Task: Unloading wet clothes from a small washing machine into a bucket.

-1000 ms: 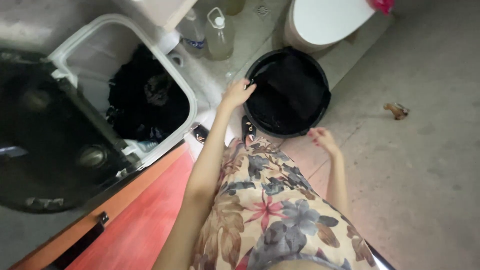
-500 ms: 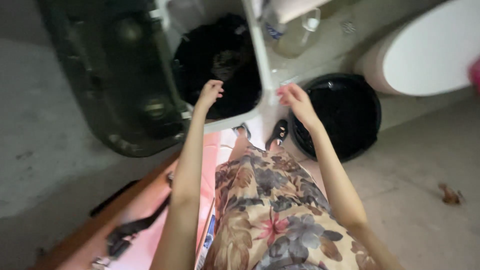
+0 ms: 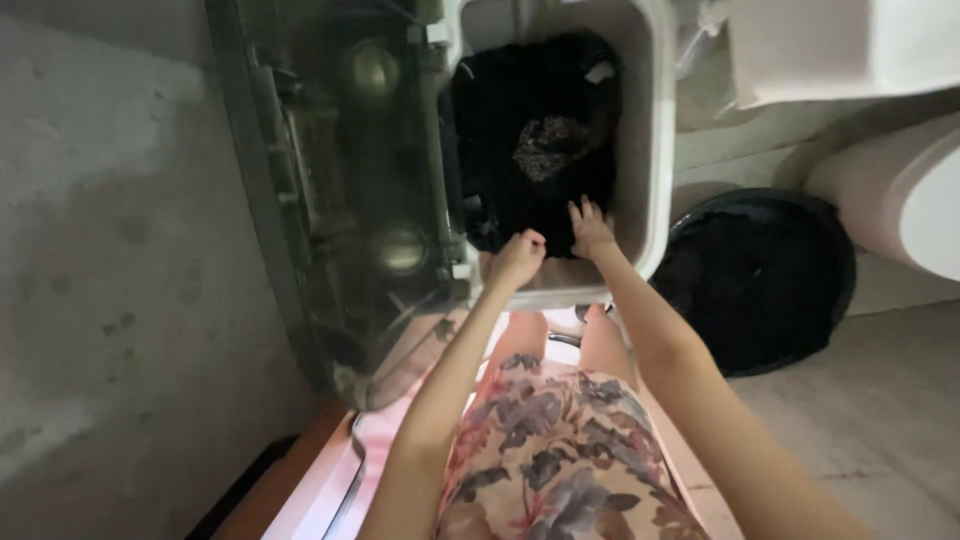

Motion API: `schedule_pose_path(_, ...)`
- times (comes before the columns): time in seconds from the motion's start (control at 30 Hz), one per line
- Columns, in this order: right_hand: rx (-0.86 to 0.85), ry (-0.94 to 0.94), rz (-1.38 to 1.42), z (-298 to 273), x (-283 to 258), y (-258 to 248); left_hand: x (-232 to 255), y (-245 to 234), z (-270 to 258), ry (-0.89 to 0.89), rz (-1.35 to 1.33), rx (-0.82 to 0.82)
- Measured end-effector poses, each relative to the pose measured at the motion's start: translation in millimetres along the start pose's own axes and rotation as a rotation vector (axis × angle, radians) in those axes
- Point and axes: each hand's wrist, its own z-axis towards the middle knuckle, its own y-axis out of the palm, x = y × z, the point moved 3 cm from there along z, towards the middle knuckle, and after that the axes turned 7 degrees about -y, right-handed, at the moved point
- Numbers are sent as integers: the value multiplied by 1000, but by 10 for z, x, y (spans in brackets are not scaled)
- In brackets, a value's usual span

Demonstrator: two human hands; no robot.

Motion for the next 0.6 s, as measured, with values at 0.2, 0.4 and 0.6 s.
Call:
schedule_pose_path(0.2,-243,74,-185,583,37,791,-478,298,2,-147,-31,-76)
schedule_pose_path(0.4,-83,61,124,441,-90,550,-445,202,-120,-219,-33,-56)
schedule_pose_path(0.6,220,-147,957,-798,-331,-788,-58,-246,-135,-817,-800,-382)
